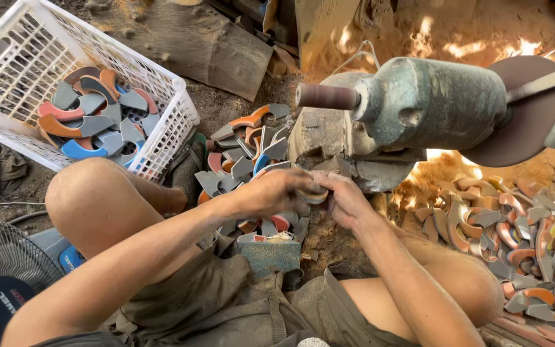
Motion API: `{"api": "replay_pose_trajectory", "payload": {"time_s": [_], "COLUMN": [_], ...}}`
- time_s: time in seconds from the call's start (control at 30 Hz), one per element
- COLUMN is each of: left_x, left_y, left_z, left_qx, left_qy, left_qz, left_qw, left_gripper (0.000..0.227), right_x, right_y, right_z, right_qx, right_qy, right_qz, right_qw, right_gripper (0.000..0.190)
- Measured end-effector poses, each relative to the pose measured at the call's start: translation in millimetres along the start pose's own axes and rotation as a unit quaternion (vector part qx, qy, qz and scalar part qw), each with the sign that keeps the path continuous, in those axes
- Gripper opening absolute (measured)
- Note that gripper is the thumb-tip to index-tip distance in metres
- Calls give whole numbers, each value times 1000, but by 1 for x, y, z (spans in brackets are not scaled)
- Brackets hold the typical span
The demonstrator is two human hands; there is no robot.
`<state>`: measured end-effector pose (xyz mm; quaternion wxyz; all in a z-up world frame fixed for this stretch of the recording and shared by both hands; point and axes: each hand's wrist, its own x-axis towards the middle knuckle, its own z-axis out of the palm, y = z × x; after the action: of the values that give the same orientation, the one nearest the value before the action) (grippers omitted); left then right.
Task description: The person sits on the ground and uses a bench grinder to smooth the edges of multiple wooden slippers. They pick up each slipper from a pile, press it against the rotating grinding wheel, and then place it into a white plastic basket.
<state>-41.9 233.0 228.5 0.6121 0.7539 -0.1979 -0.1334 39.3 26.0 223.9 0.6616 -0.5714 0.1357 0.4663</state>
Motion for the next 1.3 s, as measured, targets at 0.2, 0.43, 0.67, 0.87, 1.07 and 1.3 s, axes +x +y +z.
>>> {"api": "replay_pose_trajectory", "payload": {"time_s": [0.2,0.43,0.67,0.87,1.07,1.3], "left_x": [9,39,61,66,77,82], "left_y": [-51,-78,-63,-54,-56,-63], "left_z": [-30,-25,-30,-33,-35,-34], "left_qx": [-421,-603,-435,-368,-367,-406], "left_qy": [215,206,210,183,210,207], "left_qz": [-101,-72,-150,-146,-177,-163], "left_qw": [875,767,862,900,889,875], "left_gripper": [30,35,49,52,57,54], "right_x": [-9,21,45,50,58,64], "right_y": [-21,15,23,25,17,17], "right_z": [-4,33,44,42,44,42], "right_qx": [-383,-421,-354,-393,-389,-384], "right_qy": [-60,0,133,169,178,178], "right_qz": [43,-183,-282,-288,-340,-359], "right_qw": [921,888,882,857,838,832], "right_gripper": [66,40,14,16,16,17]}}
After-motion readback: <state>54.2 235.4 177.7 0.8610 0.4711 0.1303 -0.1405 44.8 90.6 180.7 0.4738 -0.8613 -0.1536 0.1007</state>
